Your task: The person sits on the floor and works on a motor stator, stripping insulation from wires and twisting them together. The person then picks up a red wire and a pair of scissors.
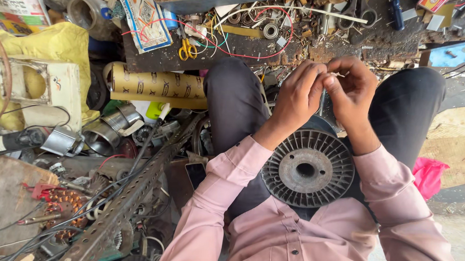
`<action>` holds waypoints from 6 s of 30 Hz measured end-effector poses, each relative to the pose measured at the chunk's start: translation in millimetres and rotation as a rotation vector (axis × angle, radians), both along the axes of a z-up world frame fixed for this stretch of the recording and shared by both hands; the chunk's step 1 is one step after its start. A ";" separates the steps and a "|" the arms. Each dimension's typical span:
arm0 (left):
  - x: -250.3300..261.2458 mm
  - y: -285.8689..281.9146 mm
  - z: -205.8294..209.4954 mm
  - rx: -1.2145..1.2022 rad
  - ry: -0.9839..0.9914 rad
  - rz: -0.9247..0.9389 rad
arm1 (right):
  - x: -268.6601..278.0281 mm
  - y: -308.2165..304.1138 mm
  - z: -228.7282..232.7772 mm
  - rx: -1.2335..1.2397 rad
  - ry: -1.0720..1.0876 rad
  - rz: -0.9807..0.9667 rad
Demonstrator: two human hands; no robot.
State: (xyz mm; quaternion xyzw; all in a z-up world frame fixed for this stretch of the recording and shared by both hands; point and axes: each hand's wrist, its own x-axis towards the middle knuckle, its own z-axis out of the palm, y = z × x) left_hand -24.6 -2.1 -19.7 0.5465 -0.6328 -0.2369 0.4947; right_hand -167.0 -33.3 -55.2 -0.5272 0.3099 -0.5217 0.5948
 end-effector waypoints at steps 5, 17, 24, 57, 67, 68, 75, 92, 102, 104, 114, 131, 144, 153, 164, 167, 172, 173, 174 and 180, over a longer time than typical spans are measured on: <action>-3.9 0.9 -8.4 0.075 -0.037 -0.030 | -3.6 -2.6 -16.5 0.078 0.029 -0.099; -2.5 2.3 -2.8 0.172 -0.124 -0.295 | -30.5 -28.5 -53.7 0.152 -0.086 -0.386; 6.9 0.2 -1.2 0.232 -0.136 -0.483 | -68.9 -64.0 -98.5 0.168 -0.277 -0.487; 11.2 -9.2 -30.7 0.261 1.188 -0.322 | -18.6 -16.7 -22.0 0.419 -0.205 -0.074; 35.8 12.5 -10.0 0.233 1.080 -0.261 | -60.8 -28.8 -51.7 0.385 -0.285 -0.327; 44.5 17.4 -10.6 0.236 1.089 -0.223 | -75.9 -34.6 -62.0 0.377 -0.299 -0.366; 215.6 91.9 15.4 -0.006 1.246 0.166 | -257.5 -54.3 -129.3 0.408 -0.114 -0.694; 230.9 118.2 83.2 -0.042 1.167 0.025 | -96.6 18.1 -33.3 -0.216 0.841 -0.016; 192.4 115.0 91.0 -0.058 1.423 -0.075 | 97.6 -16.4 100.9 -0.884 0.656 0.414; 179.9 111.3 93.6 -0.057 1.506 -0.079 | 115.2 -21.2 83.0 -0.858 0.558 0.439; 172.8 59.4 88.1 -0.262 0.974 0.348 | 42.3 -10.9 61.5 -0.204 0.364 0.451; 38.1 21.8 18.9 0.184 -0.063 -0.111 | -26.4 6.3 3.7 0.095 0.132 0.292; 24.2 29.5 6.6 0.125 -0.258 -0.244 | -26.4 12.1 -39.0 0.754 -0.583 0.189; 40.9 29.8 1.6 0.091 -0.242 -0.201 | -61.2 -13.2 -13.9 0.226 0.030 -0.093; 38.3 27.9 16.4 0.121 -0.154 -0.115 | -34.7 10.8 -20.6 0.278 0.043 0.412; 39.4 27.5 17.3 0.131 -0.151 -0.106 | -33.5 9.7 -26.3 0.455 -0.210 0.454; 38.0 27.1 16.3 0.138 -0.187 -0.143 | -31.9 8.7 -36.4 0.510 -0.227 0.422; 36.0 26.1 15.3 0.142 -0.210 -0.155 | -31.5 9.1 -38.1 0.489 -0.186 0.407; 33.3 25.7 14.2 0.124 -0.224 -0.153 | -31.0 9.5 -39.5 0.468 -0.146 0.392; 27.5 27.5 4.5 0.086 -0.245 -0.137 | -26.5 9.4 -45.4 0.594 -0.387 0.381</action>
